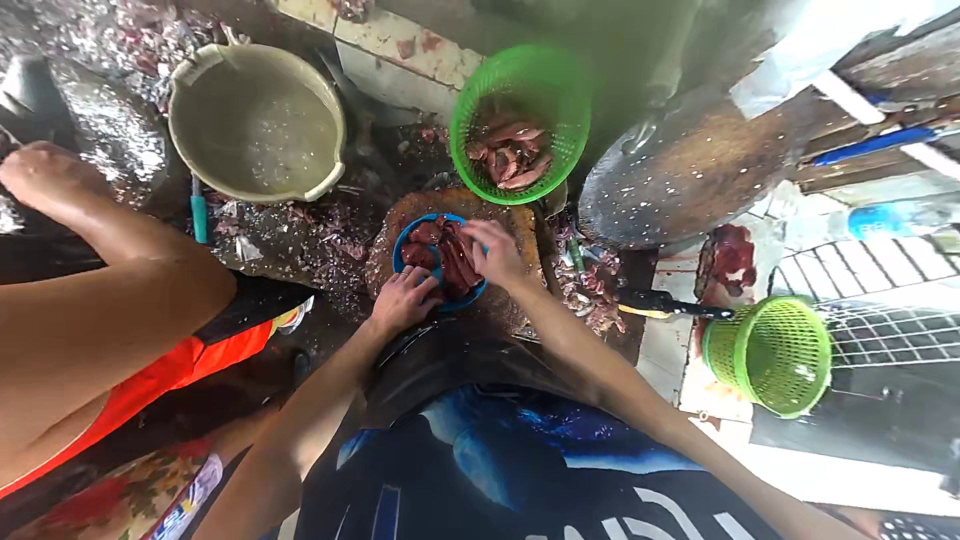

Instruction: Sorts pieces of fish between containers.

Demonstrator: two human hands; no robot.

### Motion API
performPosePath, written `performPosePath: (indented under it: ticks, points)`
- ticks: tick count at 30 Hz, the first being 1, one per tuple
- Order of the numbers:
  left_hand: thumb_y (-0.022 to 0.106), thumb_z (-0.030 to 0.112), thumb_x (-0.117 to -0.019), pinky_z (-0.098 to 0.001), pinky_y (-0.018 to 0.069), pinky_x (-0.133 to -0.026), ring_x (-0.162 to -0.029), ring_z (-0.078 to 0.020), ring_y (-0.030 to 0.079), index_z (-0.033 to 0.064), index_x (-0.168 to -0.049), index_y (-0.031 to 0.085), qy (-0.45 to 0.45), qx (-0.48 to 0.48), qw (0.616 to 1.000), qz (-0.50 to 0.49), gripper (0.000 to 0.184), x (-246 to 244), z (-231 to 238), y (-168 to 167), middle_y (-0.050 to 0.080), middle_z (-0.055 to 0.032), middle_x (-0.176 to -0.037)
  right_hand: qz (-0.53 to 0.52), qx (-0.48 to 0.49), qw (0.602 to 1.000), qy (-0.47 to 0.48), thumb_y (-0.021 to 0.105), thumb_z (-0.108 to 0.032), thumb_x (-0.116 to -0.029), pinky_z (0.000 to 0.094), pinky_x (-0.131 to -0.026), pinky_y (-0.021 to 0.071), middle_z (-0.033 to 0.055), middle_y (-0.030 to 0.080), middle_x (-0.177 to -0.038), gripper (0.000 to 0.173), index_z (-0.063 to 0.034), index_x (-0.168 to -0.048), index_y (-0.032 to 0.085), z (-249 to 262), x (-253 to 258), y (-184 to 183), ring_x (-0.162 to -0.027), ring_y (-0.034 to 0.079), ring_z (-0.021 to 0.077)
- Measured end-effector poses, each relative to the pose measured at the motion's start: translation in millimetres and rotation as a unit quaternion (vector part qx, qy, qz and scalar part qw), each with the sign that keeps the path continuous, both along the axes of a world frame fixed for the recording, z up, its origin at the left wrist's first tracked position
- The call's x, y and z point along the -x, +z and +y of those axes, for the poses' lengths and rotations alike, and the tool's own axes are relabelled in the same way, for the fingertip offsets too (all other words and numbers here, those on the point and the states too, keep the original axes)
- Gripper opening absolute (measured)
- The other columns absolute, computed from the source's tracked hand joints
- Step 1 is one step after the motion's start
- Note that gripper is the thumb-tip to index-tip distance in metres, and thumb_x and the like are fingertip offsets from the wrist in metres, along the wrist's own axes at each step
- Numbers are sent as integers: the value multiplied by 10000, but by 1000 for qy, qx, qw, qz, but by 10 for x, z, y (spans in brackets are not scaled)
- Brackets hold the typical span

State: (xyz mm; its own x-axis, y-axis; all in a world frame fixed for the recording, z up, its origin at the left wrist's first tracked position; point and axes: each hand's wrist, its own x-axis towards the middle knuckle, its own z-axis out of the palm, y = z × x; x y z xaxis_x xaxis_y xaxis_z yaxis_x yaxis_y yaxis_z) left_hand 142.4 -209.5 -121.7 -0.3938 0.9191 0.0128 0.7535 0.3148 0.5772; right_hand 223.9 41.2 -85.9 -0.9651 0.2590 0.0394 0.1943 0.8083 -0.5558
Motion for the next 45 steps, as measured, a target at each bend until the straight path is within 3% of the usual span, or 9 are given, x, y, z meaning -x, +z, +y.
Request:
performPosePath:
  ticks: [4, 9, 14, 19, 22, 25, 31, 36, 45]
  points:
    - [596, 195, -1018, -491, 552, -942, -1185, -303, 631, 163, -1129, 734, 13, -7, 999, 32, 180, 72, 80, -129, 670, -89, -1255, -32, -8, 989, -146, 534, -103, -994, 462, -979, 567, 110, 725, -1229, 340, -116, -1292, 698, 536, 473, 75, -1107, 708, 254]
    - [638, 273, -1011, -478, 568, -944, -1198, -270, 630, 170, -1104, 735, 100, -40, 994, 3, 169, 201, 117, -168, 666, -76, -1250, -59, -55, 990, -118, 481, -56, -1012, 479, -1119, 471, 95, 670, -1348, 365, -123, -1310, 681, 921, 1075, 61, -1305, 602, 261]
    - [664, 291, -1002, -438, 592, -925, -1153, -236, 669, 132, -1096, 737, 155, -74, 985, -26, 198, 296, 20, -164, 696, -75, -1218, -173, -226, 958, 30, 611, -64, -925, 588, -1098, 399, 43, 659, -1339, 363, -178, -1256, 706, 1350, 1538, 39, -1348, 508, 322]
    - [687, 234, -984, -441, 606, -896, -1065, -240, 707, 88, -1108, 730, 226, -87, 969, -50, 197, 394, -85, -70, 713, -109, -1161, -143, -282, 941, -120, 641, -246, -982, 675, -1056, 393, 83, 636, -1381, 339, -155, -1307, 663, 1659, 1495, 110, -1362, 496, 382]
    - [682, 223, -985, -457, 615, -857, -1010, -260, 719, 66, -1107, 730, 249, -81, 964, -54, 205, 416, -98, -72, 714, -137, -1125, -98, -293, 933, -185, 513, -269, -1046, 647, -1068, 389, 101, 592, -1436, 345, -187, -1362, 626, 1666, 1466, 39, -1386, 483, 375]
    - [668, 223, -994, -459, 618, -828, -964, -258, 723, 63, -1119, 725, 243, -80, 965, -58, 211, 470, -44, -102, 712, -142, -1123, -17, -270, 960, -66, 608, -71, -948, 562, -1033, 471, 127, 672, -1263, 297, -118, -1228, 695, 1615, 1488, -35, -1258, 577, 363]
    - [653, 228, -1001, -457, 611, -790, -923, -245, 706, 88, -1142, 713, 257, -59, 962, -72, 208, 581, 1, -40, 701, -122, -1101, -193, -269, 937, -113, 683, -284, -923, 587, -1078, 413, 218, 618, -1305, 508, -20, -1344, 580, 1381, 1762, -46, -1291, 538, 408]
    - [663, 209, -985, -460, 613, -836, -1004, -237, 711, 102, -1160, 716, 280, -65, 954, -90, 212, 592, -109, -81, 703, -110, -1180, -232, -265, 923, -155, 807, -223, -755, 705, -1114, 309, 246, 613, -1337, 856, -79, -1512, 433, 1199, 1806, -130, -1364, 477, 449]
    - [666, 176, -985, -473, 616, -793, -918, -242, 715, 103, -1195, 712, 316, -33, 943, -101, 227, 623, -273, -29, 700, -117, -1171, -183, -225, 944, -156, 769, -296, -850, 699, -1089, 340, 102, 396, -1617, 793, -234, -1560, 423, 1333, 2000, -136, -1471, 358, 404]
